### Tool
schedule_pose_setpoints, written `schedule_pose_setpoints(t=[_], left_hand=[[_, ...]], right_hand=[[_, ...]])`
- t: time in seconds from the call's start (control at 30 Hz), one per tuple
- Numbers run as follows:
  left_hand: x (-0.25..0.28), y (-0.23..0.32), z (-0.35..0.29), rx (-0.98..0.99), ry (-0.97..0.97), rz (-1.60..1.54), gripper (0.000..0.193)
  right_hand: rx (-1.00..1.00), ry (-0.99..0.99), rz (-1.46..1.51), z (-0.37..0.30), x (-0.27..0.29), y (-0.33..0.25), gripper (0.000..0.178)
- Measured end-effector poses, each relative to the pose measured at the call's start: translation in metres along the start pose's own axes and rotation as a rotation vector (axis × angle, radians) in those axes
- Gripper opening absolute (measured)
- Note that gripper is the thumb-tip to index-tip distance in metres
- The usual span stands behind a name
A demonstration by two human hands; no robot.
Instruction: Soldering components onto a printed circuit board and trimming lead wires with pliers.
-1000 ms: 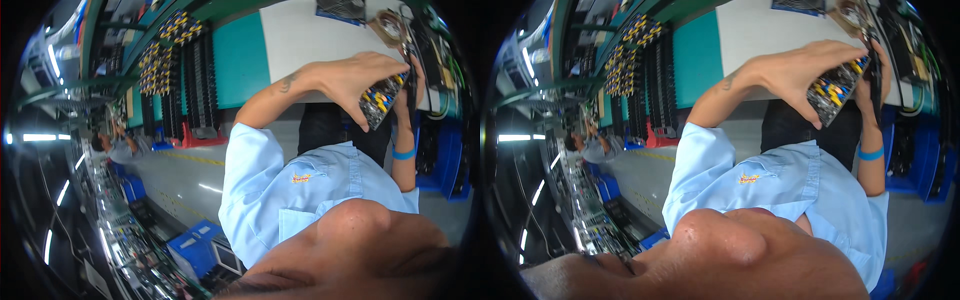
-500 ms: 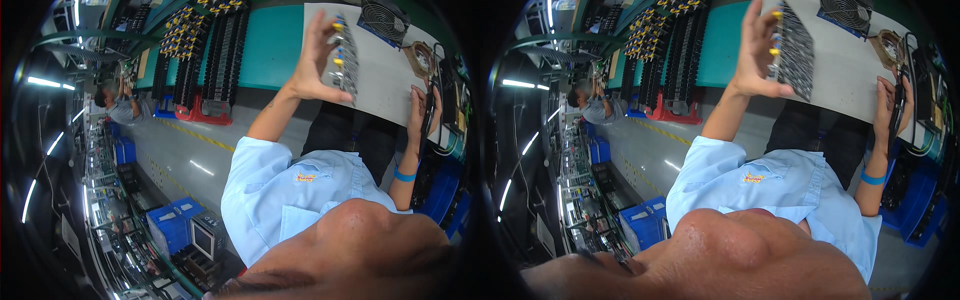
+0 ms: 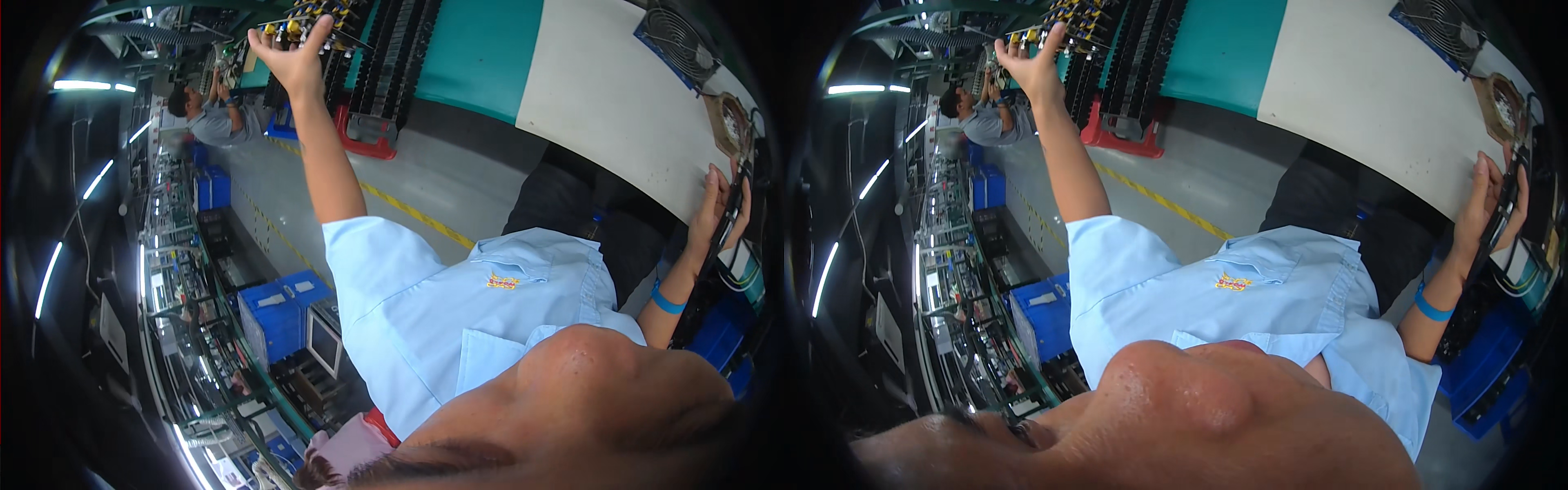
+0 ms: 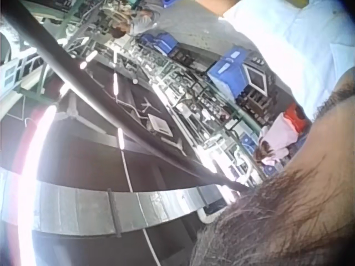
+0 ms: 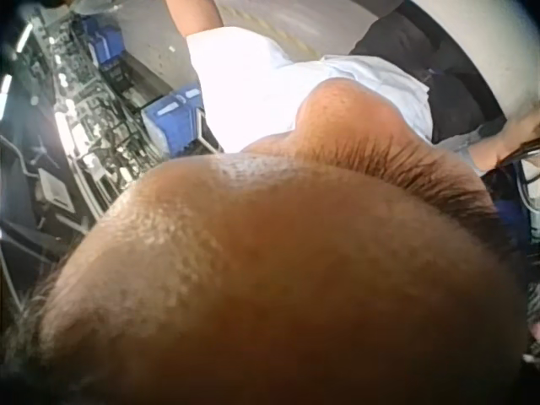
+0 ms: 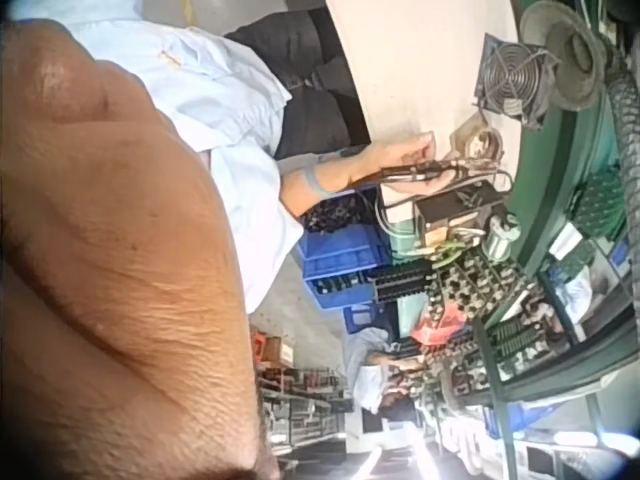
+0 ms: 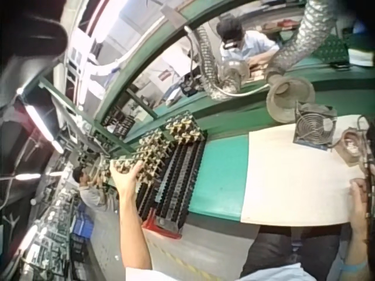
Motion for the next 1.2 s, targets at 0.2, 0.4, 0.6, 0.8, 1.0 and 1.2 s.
schedule_pose_setpoints(t=[0.2,0.4,0.6,0.8,1.0,1.2], left_hand=[[0.066,-0.056,0.047,0.155,0.211,0.632,0.123],[0.132,-0.105,0.067,0.133,0.252,0.653,0.119],[0.179,-0.141,0.072,0.064,0.208,0.556,0.116],[0.186,-0.144,0.078,0.190,0.228,0.478,0.106],[0.163,-0.164,0.086,0.228,0.100,0.335,0.110],[0.206,-0.179,0.099,0.270,0.024,0.297,0.137]], right_hand=[[-0.021,-0.002,-0.024,-0.017,-0.019,-0.016,0.047],[0.043,0.009,-0.096,-0.026,-0.033,-0.040,0.047],[0.005,-0.045,-0.147,-0.036,-0.050,-0.047,0.047],[-0.009,-0.020,-0.178,-0.047,-0.061,-0.049,0.046],[-0.031,-0.001,-0.252,-0.057,-0.043,-0.042,0.045],[-0.009,-0.010,-0.228,-0.046,-0.072,-0.073,0.045]])
Point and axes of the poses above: each hand's wrist, its own z-axis towards the middle knuckle, its own x-axis out of the back of the hand, y = z × x, the point moved 7 cm from there along z, towards the middle knuckle, and after that the axes turned 15 degrees about -z, right-handed, at the moved point
